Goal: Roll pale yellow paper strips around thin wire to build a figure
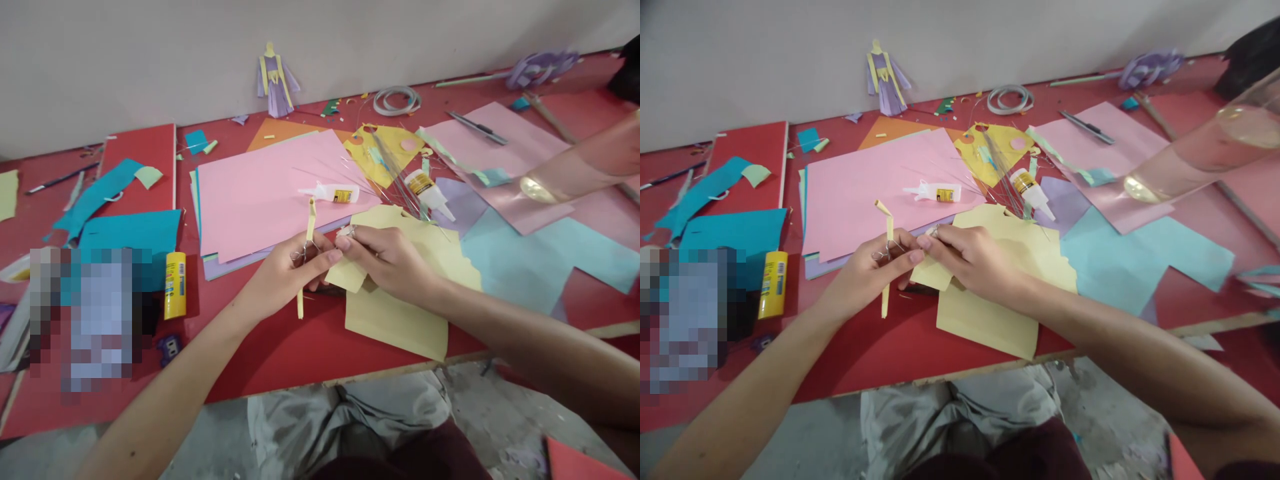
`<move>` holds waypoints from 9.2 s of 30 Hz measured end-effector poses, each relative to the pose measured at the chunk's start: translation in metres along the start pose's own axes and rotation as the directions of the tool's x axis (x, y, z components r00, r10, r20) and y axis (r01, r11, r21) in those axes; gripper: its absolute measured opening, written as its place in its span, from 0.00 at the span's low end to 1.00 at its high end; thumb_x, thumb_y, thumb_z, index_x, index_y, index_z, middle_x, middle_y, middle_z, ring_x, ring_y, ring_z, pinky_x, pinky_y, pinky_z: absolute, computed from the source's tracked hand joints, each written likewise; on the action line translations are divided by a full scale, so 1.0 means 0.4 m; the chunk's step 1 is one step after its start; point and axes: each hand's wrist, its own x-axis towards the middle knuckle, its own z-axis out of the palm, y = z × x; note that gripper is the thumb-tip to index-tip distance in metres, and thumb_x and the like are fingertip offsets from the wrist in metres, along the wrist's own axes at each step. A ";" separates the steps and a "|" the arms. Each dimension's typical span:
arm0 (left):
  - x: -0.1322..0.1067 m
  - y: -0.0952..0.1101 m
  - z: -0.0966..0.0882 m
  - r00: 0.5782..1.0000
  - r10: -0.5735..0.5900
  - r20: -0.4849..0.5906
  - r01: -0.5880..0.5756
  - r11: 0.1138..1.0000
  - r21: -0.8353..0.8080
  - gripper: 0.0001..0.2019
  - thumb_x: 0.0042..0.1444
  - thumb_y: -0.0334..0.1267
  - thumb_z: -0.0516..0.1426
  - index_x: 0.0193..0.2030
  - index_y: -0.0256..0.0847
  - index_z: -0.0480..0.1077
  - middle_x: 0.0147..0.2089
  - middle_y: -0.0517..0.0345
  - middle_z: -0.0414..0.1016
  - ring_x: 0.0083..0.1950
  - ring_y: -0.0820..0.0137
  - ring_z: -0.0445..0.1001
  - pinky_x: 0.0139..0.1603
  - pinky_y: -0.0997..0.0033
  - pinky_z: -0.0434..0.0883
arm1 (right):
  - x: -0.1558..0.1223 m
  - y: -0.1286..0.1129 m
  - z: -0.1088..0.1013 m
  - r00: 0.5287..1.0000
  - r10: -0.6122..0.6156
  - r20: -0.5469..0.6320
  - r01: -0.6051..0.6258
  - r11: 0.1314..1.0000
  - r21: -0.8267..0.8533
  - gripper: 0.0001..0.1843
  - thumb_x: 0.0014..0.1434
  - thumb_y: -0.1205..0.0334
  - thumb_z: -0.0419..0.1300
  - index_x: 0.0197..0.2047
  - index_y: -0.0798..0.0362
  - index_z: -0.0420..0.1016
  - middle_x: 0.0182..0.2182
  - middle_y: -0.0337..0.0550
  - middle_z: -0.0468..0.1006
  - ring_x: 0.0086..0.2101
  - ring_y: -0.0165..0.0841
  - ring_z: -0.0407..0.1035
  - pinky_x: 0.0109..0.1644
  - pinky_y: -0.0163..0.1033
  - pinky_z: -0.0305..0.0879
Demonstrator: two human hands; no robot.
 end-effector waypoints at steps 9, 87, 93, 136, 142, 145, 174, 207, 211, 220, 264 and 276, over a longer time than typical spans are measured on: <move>-0.005 0.005 -0.003 0.998 0.029 0.057 -0.038 0.987 0.157 0.09 0.64 0.43 0.53 0.38 0.39 0.63 0.26 0.66 0.65 0.27 0.79 0.67 0.29 0.80 0.66 | 0.001 -0.003 0.003 1.000 0.006 0.015 -0.005 0.998 -0.061 0.22 0.67 0.49 0.48 0.26 0.53 0.65 0.20 0.36 0.66 0.20 0.25 0.58 0.25 0.35 0.53; -0.019 0.010 -0.009 0.974 0.146 -0.174 -0.100 0.963 0.250 0.04 0.63 0.39 0.54 0.39 0.42 0.65 0.22 0.68 0.66 0.23 0.79 0.66 0.26 0.81 0.65 | 0.018 -0.022 -0.022 0.984 0.173 0.043 -0.173 0.862 0.476 0.09 0.61 0.56 0.59 0.39 0.53 0.74 0.27 0.36 0.71 0.24 0.25 0.64 0.25 0.31 0.62; -0.017 0.005 -0.012 0.986 0.127 -0.106 -0.085 0.940 0.332 0.05 0.65 0.39 0.52 0.42 0.42 0.64 0.24 0.66 0.69 0.25 0.77 0.68 0.27 0.80 0.65 | 0.021 -0.014 -0.020 0.989 0.147 0.012 -0.137 0.882 0.452 0.10 0.61 0.56 0.60 0.38 0.53 0.74 0.31 0.39 0.74 0.29 0.27 0.66 0.31 0.33 0.64; -0.014 0.000 -0.005 0.965 0.232 0.125 -0.259 0.749 0.610 0.10 0.67 0.37 0.49 0.35 0.40 0.65 0.29 0.67 0.70 0.30 0.78 0.68 0.34 0.76 0.62 | 0.023 -0.020 -0.023 0.987 0.160 0.012 -0.153 0.917 0.368 0.11 0.62 0.55 0.58 0.32 0.53 0.70 0.27 0.36 0.68 0.27 0.26 0.60 0.31 0.34 0.57; -0.013 0.001 -0.007 0.977 0.213 0.034 -0.188 0.766 0.614 0.14 0.67 0.41 0.49 0.32 0.39 0.66 0.26 0.66 0.69 0.28 0.78 0.67 0.33 0.75 0.62 | 0.024 -0.016 -0.024 0.990 0.138 -0.021 -0.122 0.928 0.351 0.10 0.63 0.57 0.57 0.33 0.54 0.71 0.28 0.37 0.69 0.29 0.27 0.61 0.32 0.34 0.57; -0.011 0.001 -0.009 0.982 0.188 0.003 -0.151 0.777 0.611 0.17 0.68 0.45 0.48 0.32 0.38 0.67 0.24 0.66 0.68 0.26 0.78 0.66 0.32 0.74 0.61 | 0.024 -0.013 -0.024 0.992 0.122 -0.032 -0.104 0.932 0.348 0.09 0.62 0.57 0.57 0.34 0.53 0.71 0.29 0.37 0.70 0.30 0.28 0.63 0.34 0.35 0.58; -0.010 0.008 -0.009 0.979 0.204 0.020 -0.174 0.778 0.604 0.15 0.67 0.44 0.50 0.31 0.39 0.67 0.26 0.66 0.71 0.27 0.78 0.69 0.32 0.77 0.63 | 0.021 -0.008 -0.020 0.994 0.098 -0.055 -0.081 0.962 0.260 0.15 0.64 0.53 0.55 0.30 0.53 0.70 0.27 0.39 0.70 0.29 0.29 0.62 0.32 0.35 0.58; -0.014 0.001 -0.008 0.961 0.227 0.158 -0.271 0.662 0.699 0.09 0.66 0.39 0.51 0.39 0.40 0.72 0.28 0.63 0.73 0.29 0.75 0.69 0.31 0.76 0.61 | 0.016 0.008 -0.011 0.994 -0.072 0.084 0.066 0.995 0.074 0.11 0.65 0.59 0.54 0.36 0.54 0.73 0.32 0.42 0.77 0.32 0.31 0.69 0.36 0.35 0.62; -0.015 0.001 -0.007 0.960 0.228 0.160 -0.273 0.659 0.700 0.10 0.66 0.39 0.51 0.39 0.40 0.72 0.28 0.63 0.73 0.29 0.75 0.69 0.31 0.76 0.61 | 0.016 0.010 -0.009 0.993 -0.072 0.089 0.066 0.996 0.067 0.11 0.65 0.58 0.55 0.36 0.54 0.73 0.32 0.41 0.76 0.32 0.30 0.68 0.36 0.35 0.62; -0.014 0.002 -0.008 0.963 0.220 0.153 -0.264 0.677 0.687 0.10 0.66 0.39 0.51 0.38 0.40 0.71 0.28 0.63 0.73 0.30 0.75 0.69 0.32 0.75 0.61 | 0.017 0.005 -0.011 0.994 -0.074 0.083 0.068 0.995 0.072 0.11 0.65 0.59 0.53 0.35 0.54 0.73 0.31 0.41 0.76 0.32 0.30 0.68 0.36 0.34 0.61; -0.013 -0.016 -0.011 0.922 0.348 0.169 -0.341 0.523 0.781 0.09 0.66 0.38 0.51 0.41 0.38 0.70 0.31 0.60 0.75 0.29 0.74 0.70 0.31 0.75 0.62 | 0.009 0.016 -0.008 0.985 -0.164 0.049 0.165 0.986 -0.035 0.08 0.65 0.62 0.54 0.39 0.55 0.73 0.33 0.42 0.77 0.33 0.29 0.70 0.37 0.33 0.63; -0.015 -0.017 -0.013 0.932 0.307 0.192 -0.323 0.469 0.822 0.11 0.67 0.41 0.49 0.42 0.39 0.70 0.31 0.59 0.74 0.31 0.69 0.72 0.31 0.72 0.62 | 0.009 0.019 -0.007 0.986 -0.160 0.055 0.165 0.982 -0.091 0.09 0.65 0.61 0.53 0.36 0.55 0.72 0.31 0.42 0.76 0.31 0.30 0.68 0.34 0.35 0.61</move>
